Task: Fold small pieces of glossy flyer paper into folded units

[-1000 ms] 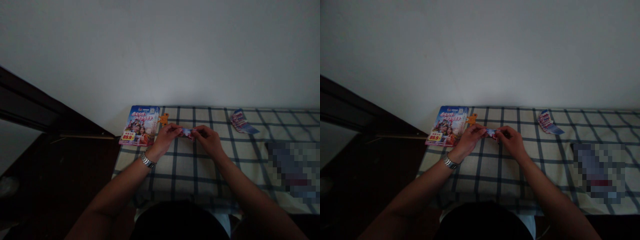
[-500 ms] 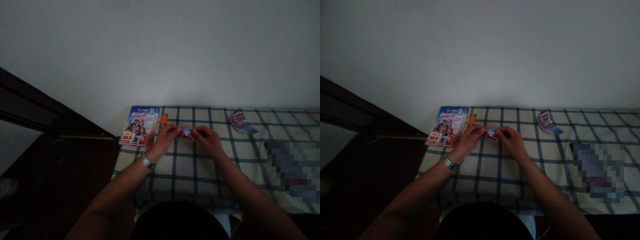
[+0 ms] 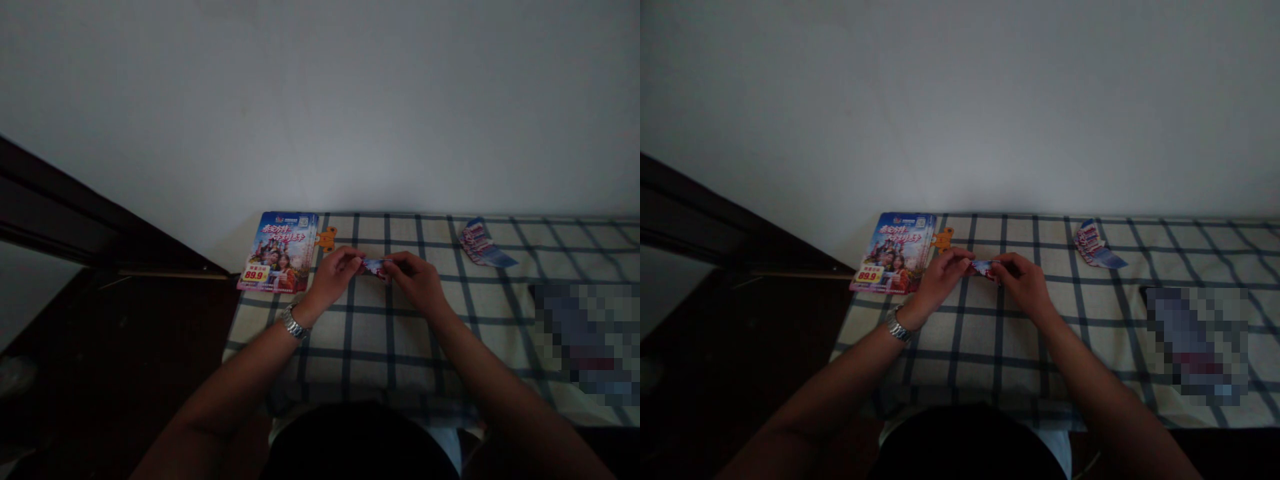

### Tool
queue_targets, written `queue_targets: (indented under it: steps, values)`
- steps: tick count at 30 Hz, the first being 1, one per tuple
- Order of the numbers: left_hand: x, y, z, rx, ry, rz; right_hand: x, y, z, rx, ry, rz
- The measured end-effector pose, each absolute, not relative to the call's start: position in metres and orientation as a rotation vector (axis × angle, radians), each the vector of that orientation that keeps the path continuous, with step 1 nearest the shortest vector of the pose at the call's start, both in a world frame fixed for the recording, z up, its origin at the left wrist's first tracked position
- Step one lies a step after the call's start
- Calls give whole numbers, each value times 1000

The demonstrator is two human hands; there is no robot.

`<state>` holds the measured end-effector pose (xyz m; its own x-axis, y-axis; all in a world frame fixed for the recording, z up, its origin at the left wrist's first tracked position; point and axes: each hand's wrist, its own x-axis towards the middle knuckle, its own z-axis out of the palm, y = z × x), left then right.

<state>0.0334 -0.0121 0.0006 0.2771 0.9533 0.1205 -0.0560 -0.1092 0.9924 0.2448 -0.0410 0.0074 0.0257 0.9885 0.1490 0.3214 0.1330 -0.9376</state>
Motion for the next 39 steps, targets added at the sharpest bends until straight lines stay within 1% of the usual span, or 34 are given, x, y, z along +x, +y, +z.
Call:
queue_targets:
  steps: [5, 12, 18, 26, 39]
  values:
    - [33, -15, 6, 1603, 906, 1017, 245, -42, 8, -1344, -1570, 837]
    - [33, -16, 4, 1617, 958, 996, 246, -41, 4, -1346, -1605, 814]
    - [33, -16, 4, 1635, 970, 995, 244, -41, 0, -1311, -1522, 905]
    - [33, -18, 2, 1720, 937, 1002, 245, -42, 7, -1309, -1548, 890]
    - [34, -14, -5, 1598, 930, 978, 244, -43, 2, -1293, -1526, 972]
